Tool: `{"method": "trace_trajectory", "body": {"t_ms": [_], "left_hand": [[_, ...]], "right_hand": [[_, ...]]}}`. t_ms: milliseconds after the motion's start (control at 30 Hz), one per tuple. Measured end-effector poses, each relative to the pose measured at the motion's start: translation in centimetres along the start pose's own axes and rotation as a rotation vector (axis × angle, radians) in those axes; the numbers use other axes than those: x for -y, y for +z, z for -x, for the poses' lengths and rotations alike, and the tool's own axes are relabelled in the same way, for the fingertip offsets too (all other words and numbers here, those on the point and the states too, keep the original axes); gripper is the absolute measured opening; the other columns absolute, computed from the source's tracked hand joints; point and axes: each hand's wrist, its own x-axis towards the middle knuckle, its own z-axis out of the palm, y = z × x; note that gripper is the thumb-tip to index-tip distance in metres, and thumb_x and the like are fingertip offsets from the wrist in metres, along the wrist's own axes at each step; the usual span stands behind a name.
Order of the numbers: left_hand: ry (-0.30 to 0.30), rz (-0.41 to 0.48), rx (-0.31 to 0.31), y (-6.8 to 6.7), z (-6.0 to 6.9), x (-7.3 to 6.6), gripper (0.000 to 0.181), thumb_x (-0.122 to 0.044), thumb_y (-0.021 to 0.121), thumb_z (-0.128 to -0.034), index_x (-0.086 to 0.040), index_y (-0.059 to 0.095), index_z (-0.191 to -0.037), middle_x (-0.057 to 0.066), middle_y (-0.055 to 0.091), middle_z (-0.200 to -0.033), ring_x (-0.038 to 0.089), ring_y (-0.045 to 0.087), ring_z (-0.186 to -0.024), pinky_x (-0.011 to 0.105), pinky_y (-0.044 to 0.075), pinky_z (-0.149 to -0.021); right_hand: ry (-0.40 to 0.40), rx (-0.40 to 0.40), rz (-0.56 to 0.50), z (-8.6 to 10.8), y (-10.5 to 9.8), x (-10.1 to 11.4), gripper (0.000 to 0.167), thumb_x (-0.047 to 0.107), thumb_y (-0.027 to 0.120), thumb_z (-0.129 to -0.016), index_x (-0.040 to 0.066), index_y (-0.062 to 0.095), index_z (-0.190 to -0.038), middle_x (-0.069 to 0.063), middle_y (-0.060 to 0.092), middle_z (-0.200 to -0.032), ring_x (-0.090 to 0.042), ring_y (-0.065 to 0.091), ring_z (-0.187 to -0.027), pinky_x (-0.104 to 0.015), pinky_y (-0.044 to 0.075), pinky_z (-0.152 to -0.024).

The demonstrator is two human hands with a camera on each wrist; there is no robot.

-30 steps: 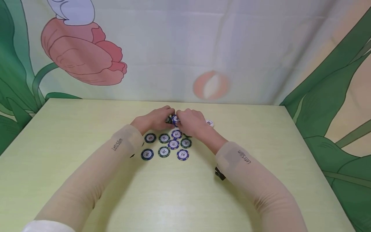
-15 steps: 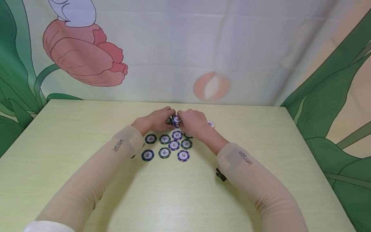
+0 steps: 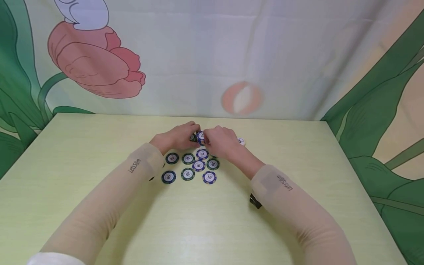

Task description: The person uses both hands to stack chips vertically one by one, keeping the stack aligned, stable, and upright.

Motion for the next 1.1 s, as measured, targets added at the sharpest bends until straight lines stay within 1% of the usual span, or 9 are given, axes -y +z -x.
{"method": "trace_trajectory", "body": {"t_ms": [100, 167, 300, 400, 533, 700, 867, 1100], "left_hand": [[-0.001, -0.002, 0.003, -0.04, 0.02, 0.04, 0.052, -0.029, 0.068, -0.1008, -0.007, 0.048, -0.144, 0.013, 0.046, -0.144, 0.026, 0.052, -0.123, 0.04, 0.042, -0.11], [0.002, -0.004, 0.006, -0.09, 0.07, 0.04, 0.053, -0.029, 0.068, -0.1009, -0.007, 0.048, -0.144, 0.013, 0.046, -0.144, 0.027, 0.052, -0.124, 0.04, 0.042, -0.111], [0.001, -0.011, 0.013, -0.12, 0.06, 0.05, 0.054, -0.03, 0.068, -0.101, -0.007, 0.047, -0.145, 0.013, 0.046, -0.144, 0.027, 0.052, -0.125, 0.041, 0.041, -0.111], [-0.001, -0.011, 0.017, -0.1, 0.0, 0.07, 0.055, -0.031, 0.068, -0.1011, -0.007, 0.047, -0.146, 0.013, 0.045, -0.145, 0.027, 0.051, -0.127, 0.041, 0.041, -0.111], [0.001, -0.008, 0.017, -0.1, -0.03, 0.12, 0.055, -0.03, 0.068, -0.1011, -0.007, 0.047, -0.146, 0.013, 0.045, -0.145, 0.027, 0.051, -0.126, 0.041, 0.041, -0.111], [0.006, 0.001, 0.013, -0.18, 0.09, 0.1, 0.052, -0.03, 0.068, -0.1008, -0.008, 0.048, -0.143, 0.011, 0.047, -0.141, 0.025, 0.053, -0.122, 0.04, 0.043, -0.109], [0.009, 0.009, 0.01, -0.16, 0.1, 0.16, 0.051, -0.03, 0.068, -0.1008, -0.008, 0.049, -0.143, 0.011, 0.046, -0.14, 0.025, 0.052, -0.121, 0.04, 0.043, -0.109], [0.004, 0.009, 0.017, -0.11, 0.08, 0.21, 0.053, -0.03, 0.068, -0.1012, -0.008, 0.047, -0.145, 0.011, 0.044, -0.145, 0.026, 0.051, -0.124, 0.041, 0.041, -0.111]], "right_hand": [[-0.011, 0.054, -0.017, 0.27, -0.15, 0.22, 0.008, 0.02, 0.072, -0.095, 0.013, 0.073, -0.093, 0.0, 0.067, -0.083, -0.018, 0.06, -0.07, -0.032, 0.05, -0.058], [-0.026, 0.086, -0.02, 0.45, -0.16, 0.36, 0.009, 0.022, 0.073, -0.095, 0.013, 0.076, -0.095, -0.001, 0.069, -0.087, -0.017, 0.061, -0.071, -0.031, 0.051, -0.058], [-0.045, 0.135, -0.022, 0.69, -0.04, 0.57, 0.014, 0.03, 0.074, -0.095, 0.016, 0.077, -0.098, -0.001, 0.071, -0.093, -0.014, 0.061, -0.071, -0.03, 0.051, -0.057], [-0.042, 0.155, -0.035, 0.83, 0.02, 0.75, 0.019, 0.035, 0.076, -0.094, 0.016, 0.077, -0.098, 0.0, 0.07, -0.09, -0.014, 0.059, -0.066, -0.03, 0.049, -0.055], [-0.038, 0.163, -0.037, 0.96, -0.03, 0.95, 0.022, 0.037, 0.078, -0.092, 0.016, 0.077, -0.098, 0.0, 0.068, -0.087, -0.014, 0.058, -0.063, -0.03, 0.047, -0.054], [-0.053, 0.191, -0.036, 0.97, -0.3, 0.95, 0.024, 0.033, 0.08, -0.091, 0.015, 0.077, -0.107, 0.001, 0.068, -0.087, -0.014, 0.06, -0.067, -0.031, 0.049, -0.057], [-0.063, 0.238, -0.038, 0.91, -0.49, 0.81, 0.028, 0.028, 0.079, -0.091, 0.014, 0.075, -0.115, 0.003, 0.067, -0.08, -0.014, 0.061, -0.066, -0.034, 0.051, -0.06], [-0.05, 0.279, -0.05, 0.81, -0.41, 0.88, 0.031, 0.031, 0.079, -0.091, 0.01, 0.073, -0.113, 0.005, 0.067, -0.076, -0.013, 0.063, -0.066, -0.035, 0.053, -0.063]]}}
